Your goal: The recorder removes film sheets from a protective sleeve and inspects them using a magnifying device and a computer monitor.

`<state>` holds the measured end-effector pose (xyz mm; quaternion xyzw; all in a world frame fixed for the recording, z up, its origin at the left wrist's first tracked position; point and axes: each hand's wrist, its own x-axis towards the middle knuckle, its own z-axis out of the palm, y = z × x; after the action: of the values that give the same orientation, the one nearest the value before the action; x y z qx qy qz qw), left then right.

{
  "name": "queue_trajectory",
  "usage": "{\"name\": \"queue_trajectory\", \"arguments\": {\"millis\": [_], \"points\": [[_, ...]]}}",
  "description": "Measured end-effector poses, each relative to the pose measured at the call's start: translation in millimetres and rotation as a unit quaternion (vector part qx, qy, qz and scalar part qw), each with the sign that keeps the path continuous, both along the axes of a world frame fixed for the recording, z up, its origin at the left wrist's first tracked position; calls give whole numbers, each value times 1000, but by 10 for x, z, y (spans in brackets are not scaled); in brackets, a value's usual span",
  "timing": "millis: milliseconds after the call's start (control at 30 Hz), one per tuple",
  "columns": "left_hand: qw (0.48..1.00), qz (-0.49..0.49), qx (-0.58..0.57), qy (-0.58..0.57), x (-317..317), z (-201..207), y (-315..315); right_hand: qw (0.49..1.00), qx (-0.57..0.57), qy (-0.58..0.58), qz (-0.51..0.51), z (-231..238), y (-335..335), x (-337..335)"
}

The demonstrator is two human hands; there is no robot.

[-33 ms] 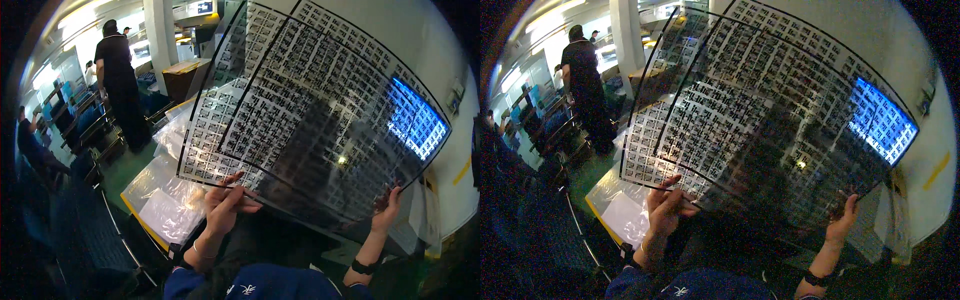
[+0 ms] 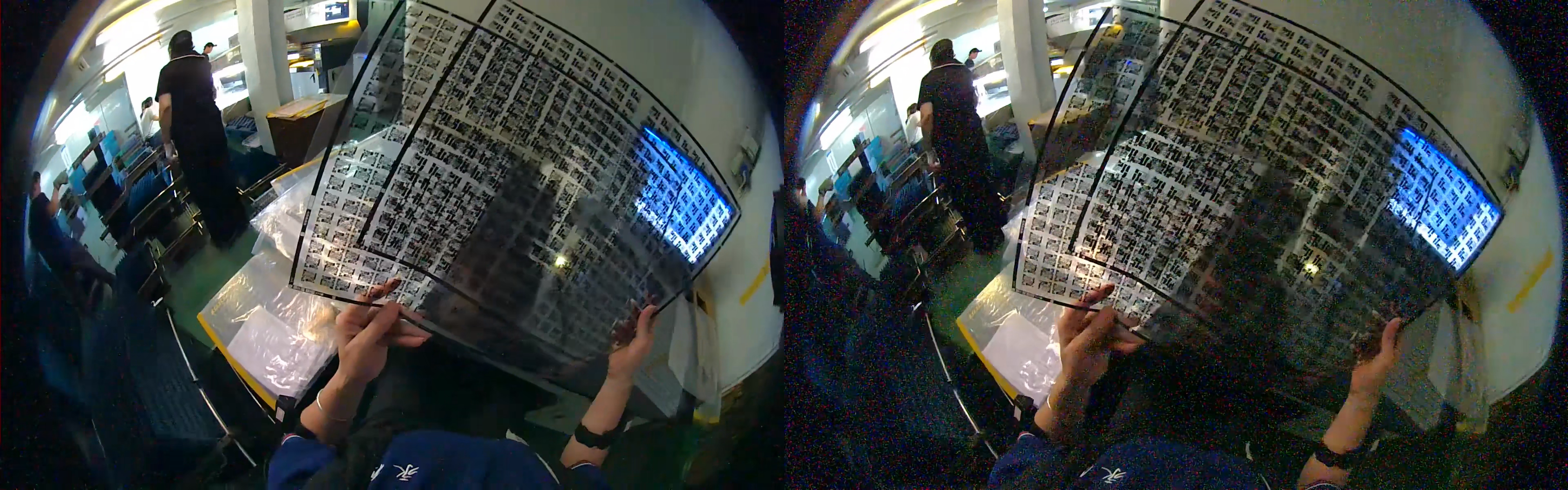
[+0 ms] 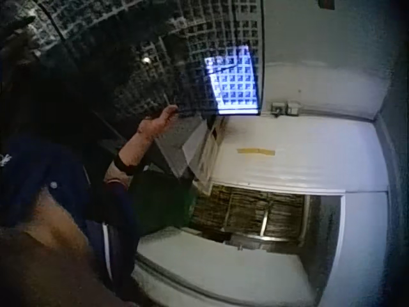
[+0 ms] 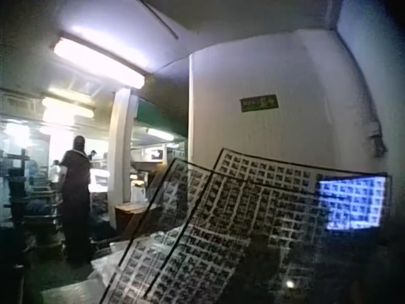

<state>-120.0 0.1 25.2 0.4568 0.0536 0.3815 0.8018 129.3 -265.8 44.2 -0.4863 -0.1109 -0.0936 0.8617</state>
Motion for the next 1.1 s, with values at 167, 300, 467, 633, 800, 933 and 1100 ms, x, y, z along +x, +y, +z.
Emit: {"name": "queue_trajectory", "arguments": {"millis": [167,300,467,633,800,933,1100], "points": [[1000,-25,-5,-19,-17,40,-36,998,-51,13,-16,-103,-161,100],[1000,-3,-5,-16,-55,-13,9,998,-55,-3,41,-172,-275,237],[999,3,-35,-24,-83,23,147,995,-88,34,-32,-30,-423,171],[999,6,-28,-38,-48,-23,169,998,-36,-30,-43,-35,-479,230],[999,12,-42,-3,12,17,165,995,16,-12,-96,114,-447,63],[994,83,-72,2,-41,-131,214,998,-30,0,-50,54,-402,88],[993,105,-48,-12,-39,-249,299,997,31,3,-74,-77,-445,96]]}}
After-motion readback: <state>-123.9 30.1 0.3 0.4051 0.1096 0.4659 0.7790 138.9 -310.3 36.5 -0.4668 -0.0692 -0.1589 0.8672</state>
